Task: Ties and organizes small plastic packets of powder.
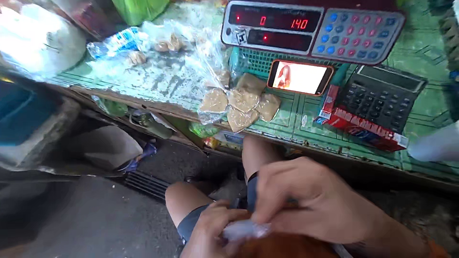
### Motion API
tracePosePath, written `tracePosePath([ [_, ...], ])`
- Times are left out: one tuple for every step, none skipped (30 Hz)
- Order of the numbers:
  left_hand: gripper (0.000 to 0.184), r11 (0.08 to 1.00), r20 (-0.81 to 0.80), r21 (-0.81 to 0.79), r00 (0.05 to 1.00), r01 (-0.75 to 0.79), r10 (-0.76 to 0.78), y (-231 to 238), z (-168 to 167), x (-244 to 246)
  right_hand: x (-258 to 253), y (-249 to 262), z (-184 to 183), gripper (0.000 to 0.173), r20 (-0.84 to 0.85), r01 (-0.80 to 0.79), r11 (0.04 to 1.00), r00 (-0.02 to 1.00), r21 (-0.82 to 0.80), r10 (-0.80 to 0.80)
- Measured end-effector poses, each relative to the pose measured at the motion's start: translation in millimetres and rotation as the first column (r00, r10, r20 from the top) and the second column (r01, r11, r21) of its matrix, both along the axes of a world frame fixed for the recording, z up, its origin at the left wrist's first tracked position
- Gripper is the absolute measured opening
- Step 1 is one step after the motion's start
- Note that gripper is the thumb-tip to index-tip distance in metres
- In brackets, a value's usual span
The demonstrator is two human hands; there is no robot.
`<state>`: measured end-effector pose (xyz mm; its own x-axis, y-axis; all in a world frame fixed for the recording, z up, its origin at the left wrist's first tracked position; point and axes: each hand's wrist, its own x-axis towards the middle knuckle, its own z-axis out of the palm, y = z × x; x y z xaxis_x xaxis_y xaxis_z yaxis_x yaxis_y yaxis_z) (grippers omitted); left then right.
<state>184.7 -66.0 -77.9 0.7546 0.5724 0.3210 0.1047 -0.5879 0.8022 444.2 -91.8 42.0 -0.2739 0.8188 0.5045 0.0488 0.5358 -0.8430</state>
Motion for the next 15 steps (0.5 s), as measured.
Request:
tracePosePath([
  [0.027,0.997,-0.036,0.017,0.997,0.073,-0.072,8.3,-3.7,8.1,11.7,-7.6,-4.8,0.009,-0.014,0.106,0.993,0.994,-0.056,-0.107],
  [0.022,0.986,-0.080,-0.021,0.983,0.165,-0.166,14.9,-6.8,17.3,22.0,-14.6,-10.1,0.010,0.040,0.261,0.962,0.965,-0.078,-0.259],
  [0.018,0.959,-0.117,-0.092,0.953,0.269,-0.279,21.3,-9.8,28.1,31.7,-18.3,-15.4,0.011,0.186,0.459,0.888,0.876,-0.035,-0.445],
  [0.015,0.915,-0.129,-0.173,0.913,0.364,-0.388,26.7,-13.5,39.6,41.0,-18.7,-20.0,0.014,0.388,0.645,0.760,0.681,0.085,-0.621],
  [0.016,0.870,-0.128,-0.244,0.875,0.428,-0.467,29.8,-16.8,50.4,48.4,-18.4,-22.5,0.019,0.537,0.746,0.626,0.441,0.227,-0.719],
  [0.017,0.838,-0.130,-0.286,0.847,0.465,-0.515,32.4,-18.5,59.7,52.9,-20.1,-21.1,0.024,0.598,0.769,0.552,0.287,0.322,-0.748],
  [0.017,0.817,-0.139,-0.310,0.827,0.486,-0.545,35.4,-18.0,67.3,53.3,-25.7,-16.6,0.027,0.611,0.742,0.554,0.249,0.378,-0.751],
  [0.019,0.798,-0.144,-0.337,0.810,0.500,-0.568,38.4,-15.5,72.7,48.5,-34.7,-11.5,0.030,0.623,0.664,0.628,0.301,0.406,-0.722],
  [0.021,0.769,-0.125,-0.370,0.792,0.522,-0.598,40.8,-11.5,76.5,39.3,-43.7,-10.3,0.034,0.662,0.539,0.743,0.393,0.397,-0.639],
  [0.020,0.711,-0.080,-0.421,0.758,0.563,-0.647,43.8,-5.6,79.8,28.5,-51.0,-14.9,0.041,0.735,0.399,0.848,0.445,0.349,-0.512],
  [0.018,0.615,-0.023,-0.478,0.691,0.627,-0.723,48.7,0.8,83.2,20.4,-56.5,-24.5,0.046,0.825,0.283,0.921,0.426,0.268,-0.371],
  [0.021,0.495,0.027,-0.538,0.601,0.683,-0.799,53.7,4.4,87.5,17.4,-59.3,-34.7,0.044,0.892,0.221,0.967,0.402,0.126,-0.208],
  [0.024,0.406,0.049,-0.570,0.523,0.714,-0.851,57.2,6.7,91.1,19.7,-57.2,-38.8,0.030,0.914,0.199,0.975,0.405,-0.101,0.012],
  [0.026,0.371,0.033,-0.578,0.474,0.727,-0.880,57.7,9.1,92.6,25.8,-51.5,-37.0,0.021,0.876,0.166,0.925,0.413,-0.342,0.250],
  [0.024,0.410,-0.017,-0.551,0.481,0.727,-0.876,52.1,11.0,90.7,34.3,-45.4,-31.9,0.027,0.744,0.073,0.831,0.492,-0.552,0.451],
])
